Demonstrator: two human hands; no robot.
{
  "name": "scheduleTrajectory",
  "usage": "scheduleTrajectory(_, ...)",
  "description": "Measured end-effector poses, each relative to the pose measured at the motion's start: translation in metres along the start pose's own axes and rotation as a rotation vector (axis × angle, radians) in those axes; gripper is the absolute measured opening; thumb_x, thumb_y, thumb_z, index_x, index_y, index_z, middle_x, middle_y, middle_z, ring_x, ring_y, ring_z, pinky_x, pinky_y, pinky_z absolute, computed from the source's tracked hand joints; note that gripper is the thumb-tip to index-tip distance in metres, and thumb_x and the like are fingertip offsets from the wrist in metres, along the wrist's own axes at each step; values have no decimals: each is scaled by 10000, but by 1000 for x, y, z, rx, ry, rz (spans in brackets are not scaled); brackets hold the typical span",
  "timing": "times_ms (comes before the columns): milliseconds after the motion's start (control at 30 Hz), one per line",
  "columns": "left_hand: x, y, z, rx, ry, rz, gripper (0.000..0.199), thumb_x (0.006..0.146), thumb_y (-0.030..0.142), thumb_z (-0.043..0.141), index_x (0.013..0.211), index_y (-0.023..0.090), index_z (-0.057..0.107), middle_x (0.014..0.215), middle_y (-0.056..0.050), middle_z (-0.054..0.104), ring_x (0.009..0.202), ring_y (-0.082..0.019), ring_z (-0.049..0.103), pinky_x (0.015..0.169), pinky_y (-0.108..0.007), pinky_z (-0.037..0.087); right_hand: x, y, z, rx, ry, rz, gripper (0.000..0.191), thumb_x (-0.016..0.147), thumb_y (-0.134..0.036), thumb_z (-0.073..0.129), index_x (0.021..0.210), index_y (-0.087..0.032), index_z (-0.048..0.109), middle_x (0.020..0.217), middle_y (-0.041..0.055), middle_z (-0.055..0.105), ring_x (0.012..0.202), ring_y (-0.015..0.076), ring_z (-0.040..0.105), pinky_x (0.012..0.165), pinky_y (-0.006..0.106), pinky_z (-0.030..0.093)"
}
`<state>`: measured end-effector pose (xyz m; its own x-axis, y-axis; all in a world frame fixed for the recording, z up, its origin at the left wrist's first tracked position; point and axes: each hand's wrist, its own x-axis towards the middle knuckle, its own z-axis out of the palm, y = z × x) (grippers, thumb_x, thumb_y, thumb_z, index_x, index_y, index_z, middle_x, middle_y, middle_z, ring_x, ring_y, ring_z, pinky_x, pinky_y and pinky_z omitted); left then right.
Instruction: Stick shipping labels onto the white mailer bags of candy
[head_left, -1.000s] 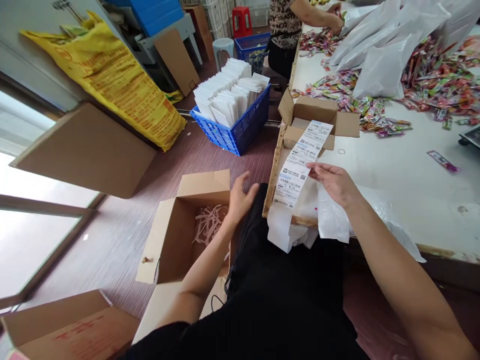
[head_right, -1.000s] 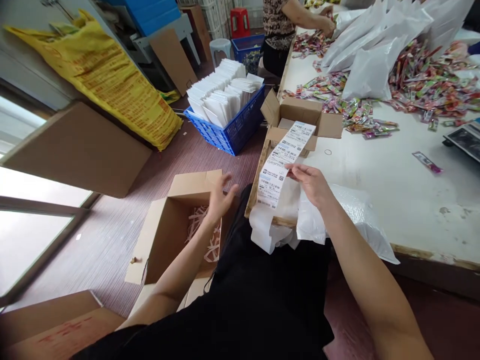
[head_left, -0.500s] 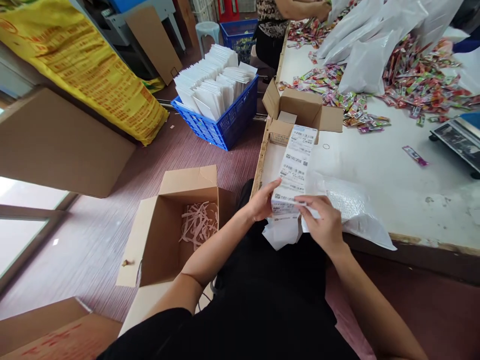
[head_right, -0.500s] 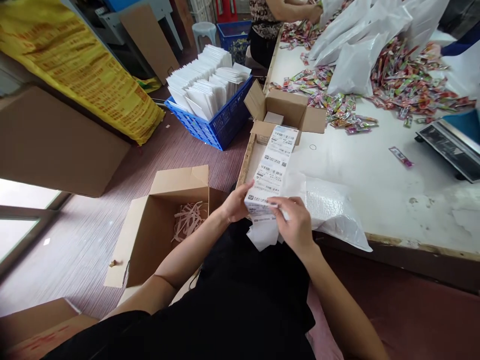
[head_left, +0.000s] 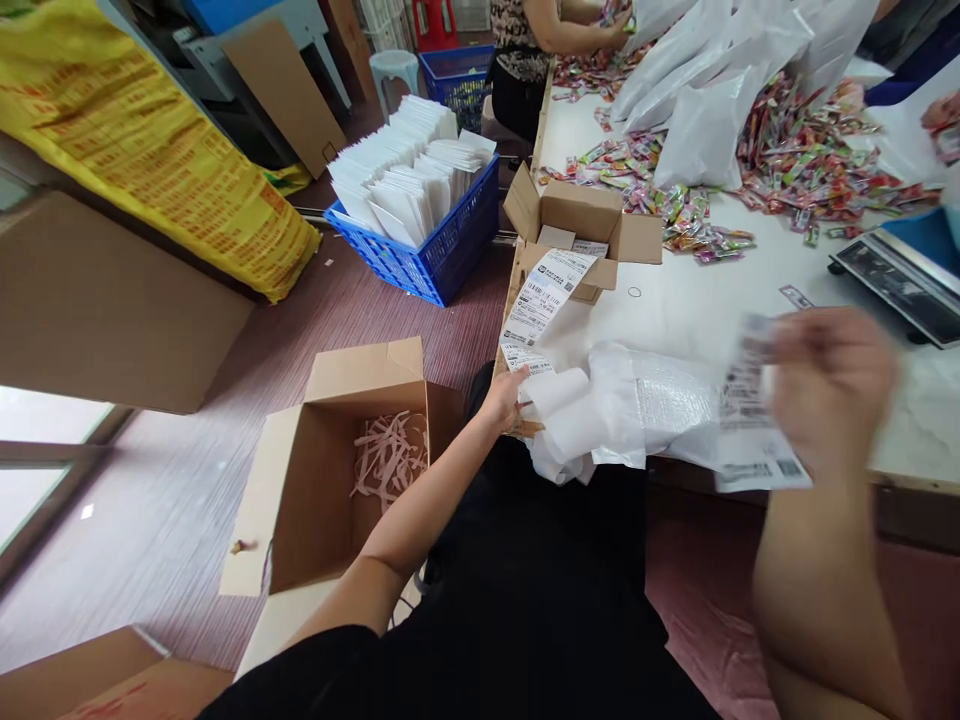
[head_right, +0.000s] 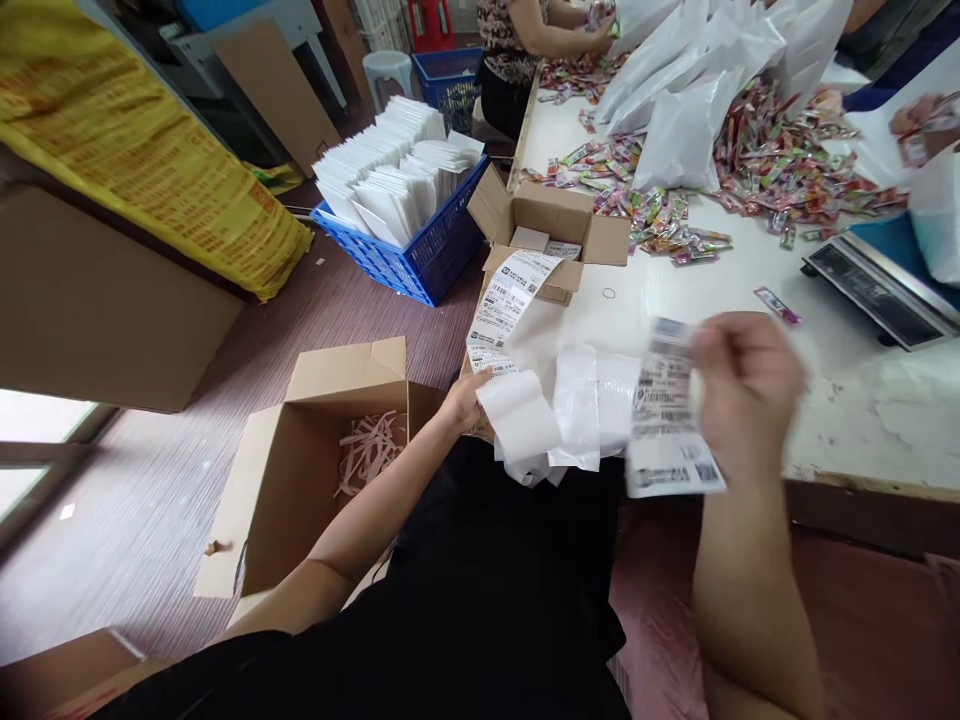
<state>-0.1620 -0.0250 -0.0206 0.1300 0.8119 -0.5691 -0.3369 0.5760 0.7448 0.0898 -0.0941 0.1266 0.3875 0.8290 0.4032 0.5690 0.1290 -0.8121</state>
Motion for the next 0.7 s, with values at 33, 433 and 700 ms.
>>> scheduleTrajectory(33, -1, -2, -2, 13, -16, -21, 210, 913, 289, 591, 1014, 135, 691, 917, -117, 759, 915, -242, 726, 787, -346, 589, 8, 19, 11, -108, -168, 76, 324, 876, -570, 537, 907, -263, 639, 866, 81, 620, 783, 239, 585, 745, 433, 482)
scheduleTrajectory(433, -10, -10, -4, -6, -113, -45, 212, 935, 262, 579, 913, 92, 703, 800, -123, 761, 856, -237, 742, 829, -363, 589, -65, 95, 88, -689, -622, -328, 648, 956, -510, 446, 1467, -112, 457, 1530, 162, 433, 1463, 339, 311, 1210, 569, 149)
scheduleTrajectory(700, -11, -12, -9, 4, -106, 12, 259, 843, 350, 721, 891, 96, 720, 840, -134, 768, 841, -248, 742, 857, -394, 577, -33, 106, 50, -291, -591, 52, 621, 915, -675, 448, 1352, -253, 577, 1452, 86, 535, 1353, 289, 482, 1141, 508, 353)
